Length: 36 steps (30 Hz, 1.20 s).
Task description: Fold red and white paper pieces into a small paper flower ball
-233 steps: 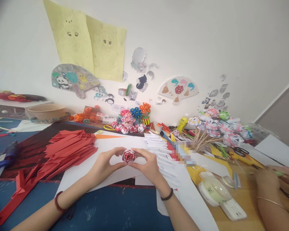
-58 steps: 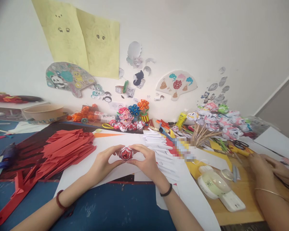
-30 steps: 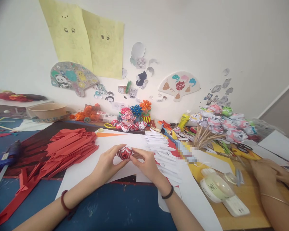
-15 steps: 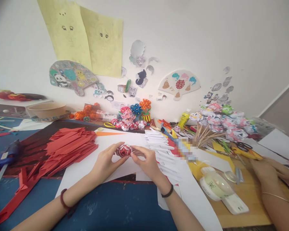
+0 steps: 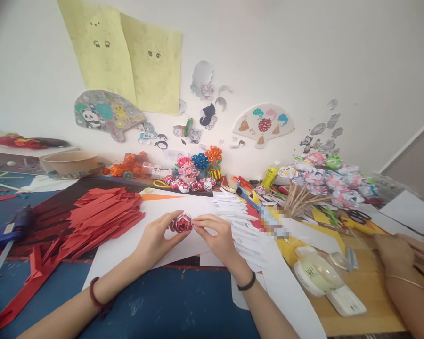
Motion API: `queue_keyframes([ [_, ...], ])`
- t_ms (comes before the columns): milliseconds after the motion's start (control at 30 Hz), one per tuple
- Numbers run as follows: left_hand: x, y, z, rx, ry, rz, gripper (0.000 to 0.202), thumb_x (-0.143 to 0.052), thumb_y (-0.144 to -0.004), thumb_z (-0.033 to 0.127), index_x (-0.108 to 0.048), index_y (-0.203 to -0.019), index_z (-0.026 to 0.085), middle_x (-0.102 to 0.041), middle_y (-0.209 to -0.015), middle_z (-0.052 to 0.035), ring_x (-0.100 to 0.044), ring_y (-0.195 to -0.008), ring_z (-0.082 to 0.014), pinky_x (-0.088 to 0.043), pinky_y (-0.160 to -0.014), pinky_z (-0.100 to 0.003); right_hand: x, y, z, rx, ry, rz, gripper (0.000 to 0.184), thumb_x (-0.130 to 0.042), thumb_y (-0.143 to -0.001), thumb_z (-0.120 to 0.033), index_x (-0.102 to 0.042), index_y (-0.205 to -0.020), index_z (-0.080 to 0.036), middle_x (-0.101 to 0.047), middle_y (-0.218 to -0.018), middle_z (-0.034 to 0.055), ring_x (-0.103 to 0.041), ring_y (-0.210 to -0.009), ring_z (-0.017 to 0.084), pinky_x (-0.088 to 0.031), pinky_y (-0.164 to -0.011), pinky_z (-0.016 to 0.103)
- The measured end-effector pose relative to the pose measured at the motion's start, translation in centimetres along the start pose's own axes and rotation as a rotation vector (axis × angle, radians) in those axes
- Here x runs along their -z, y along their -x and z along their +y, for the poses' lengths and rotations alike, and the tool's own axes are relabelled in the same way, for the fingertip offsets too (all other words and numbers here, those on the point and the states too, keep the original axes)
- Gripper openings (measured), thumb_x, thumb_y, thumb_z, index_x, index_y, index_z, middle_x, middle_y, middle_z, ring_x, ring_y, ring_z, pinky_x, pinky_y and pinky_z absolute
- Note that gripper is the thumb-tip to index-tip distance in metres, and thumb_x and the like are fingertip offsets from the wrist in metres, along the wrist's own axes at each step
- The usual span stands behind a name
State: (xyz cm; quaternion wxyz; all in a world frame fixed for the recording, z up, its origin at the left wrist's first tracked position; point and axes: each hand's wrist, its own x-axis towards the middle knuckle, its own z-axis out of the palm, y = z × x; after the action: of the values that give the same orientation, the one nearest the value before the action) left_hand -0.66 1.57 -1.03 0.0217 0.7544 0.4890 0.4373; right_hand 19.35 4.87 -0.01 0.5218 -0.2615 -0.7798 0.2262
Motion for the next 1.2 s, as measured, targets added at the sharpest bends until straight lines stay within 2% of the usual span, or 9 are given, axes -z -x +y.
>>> queue_keyframes([
  [167, 0.1, 0.0, 0.2, 0.001, -0.002, -0.014, 0.039, -0.064, -0.088, 0.04, -0.055, -0.122, 0.022, -0.069, -0.102, -0.0057, -0.066, -0.086, -0.0193, -0.052, -0.077, -0.031, 0.1, 0.0, 0.7, -0.169, -0.103, 0.061, 0.013, -0.072, -0.085, -0.032, -0.077, -0.089, -0.021, -0.075, -0.092, 0.0083, -0.071, -0.086, 0.023, -0.061, -0.077, 0.036],
  [333, 0.1, 0.0, 0.1, -0.055, -0.026, -0.023, 0.041, -0.064, -0.089, 0.039, -0.052, -0.124, 0.022, -0.068, -0.105, -0.0064, -0.066, -0.092, -0.0212, -0.052, -0.079, -0.032, -0.1, 0.0, 1.0, -0.335, -0.245, -0.036, 0.027, -0.076, -0.079, -0.041, -0.074, -0.094, -0.019, -0.076, -0.09, 0.0078, -0.073, -0.08, 0.022, -0.061, -0.08, 0.038],
  [467, 0.1, 0.0, 0.0, -0.086, -0.069, -0.014, 0.044, -0.065, -0.088, 0.041, -0.05, -0.126, 0.023, -0.068, -0.106, -0.0066, -0.066, -0.094, -0.023, -0.052, -0.079, -0.033, 0.0, -0.2, 1.0, -0.415, -0.293, -0.046, 0.034, -0.069, -0.085, -0.048, -0.073, -0.096, -0.016, -0.074, -0.086, 0.0078, -0.07, -0.071, 0.019, -0.061, -0.071, 0.035],
  [567, 0.1, 0.1, 0.0, -0.082, -0.071, -0.03, 0.045, -0.064, -0.089, 0.043, -0.05, -0.126, 0.022, -0.068, -0.108, -0.0068, -0.065, -0.096, -0.0237, -0.052, -0.079, -0.034, -0.2, -0.1, 1.1, -0.475, -0.376, -0.146, 0.04, -0.065, -0.086, -0.051, -0.071, -0.102, -0.014, -0.073, -0.08, 0.0068, -0.069, -0.068, 0.018, -0.059, -0.069, 0.033],
  [733, 0.3, 0.0, 0.1, -0.1, -0.027, -0.063, 0.049, -0.066, -0.087, 0.044, -0.048, -0.128, 0.023, -0.066, -0.111, -0.007, -0.064, -0.099, -0.0238, -0.052, -0.082, -0.034, -0.5, 0.1, 1.0, -0.536, -0.588, -0.351, 0.045, -0.066, -0.085, -0.056, -0.069, -0.1, -0.013, -0.071, -0.083, 0.0079, -0.069, -0.074, 0.018, -0.057, -0.074, 0.032],
  [867, 0.6, 0.1, 0.3, -0.107, 0.029, -0.059, 0.051, -0.065, -0.088, 0.043, -0.046, -0.131, 0.023, -0.066, -0.11, -0.0067, -0.063, -0.097, -0.0225, -0.051, -0.082, -0.033, -0.7, 0.3, 0.9, -0.548, -0.72, -0.342, 0.051, -0.062, -0.083, -0.062, -0.07, -0.101, -0.015, -0.071, -0.095, 0.0113, -0.069, -0.085, 0.02, -0.055, -0.083, 0.036],
  [1000, 0.6, 0.1, 0.8, -0.09, 0.056, -0.071, 0.048, -0.064, -0.089, 0.042, -0.047, -0.13, 0.023, -0.065, -0.106, -0.0053, -0.062, -0.089, -0.0197, -0.05, -0.079, -0.031, -1.1, 0.4, 0.6, -0.57, -0.841, -0.372, 0.056, -0.051, -0.089, -0.065, -0.066, -0.114, -0.017, -0.069, -0.111, 0.015, -0.068, -0.098, 0.024, -0.053, -0.091, 0.043],
  [1100, 0.6, 0.1, 1.1, -0.068, 0.013, -0.078, 0.04, -0.064, -0.089, 0.044, -0.053, -0.122, 0.023, -0.064, -0.095, -0.0034, -0.06, -0.083, -0.0197, -0.047, -0.073, -0.031, -1.5, 0.3, 0.2, -0.598, -0.913, -0.391, 0.057, -0.043, -0.093, -0.065, -0.063, -0.12, -0.018, -0.068, -0.114, 0.0153, -0.067, -0.099, 0.024, -0.052, -0.091, 0.044],
  [1200, 0.5, 0.1, 1.5, -0.012, -0.043, -0.087, 0.039, -0.066, -0.086, 0.049, -0.058, -0.116, 0.024, -0.061, -0.086, -0.0013, -0.057, -0.078, -0.0197, -0.044, -0.068, -0.03, -1.7, 0.2, -0.3, -0.612, -0.972, -0.363, 0.053, -0.045, -0.095, -0.06, -0.057, -0.13, -0.022, -0.067, -0.112, 0.0123, -0.065, -0.101, 0.022, -0.05, -0.093, 0.041],
])
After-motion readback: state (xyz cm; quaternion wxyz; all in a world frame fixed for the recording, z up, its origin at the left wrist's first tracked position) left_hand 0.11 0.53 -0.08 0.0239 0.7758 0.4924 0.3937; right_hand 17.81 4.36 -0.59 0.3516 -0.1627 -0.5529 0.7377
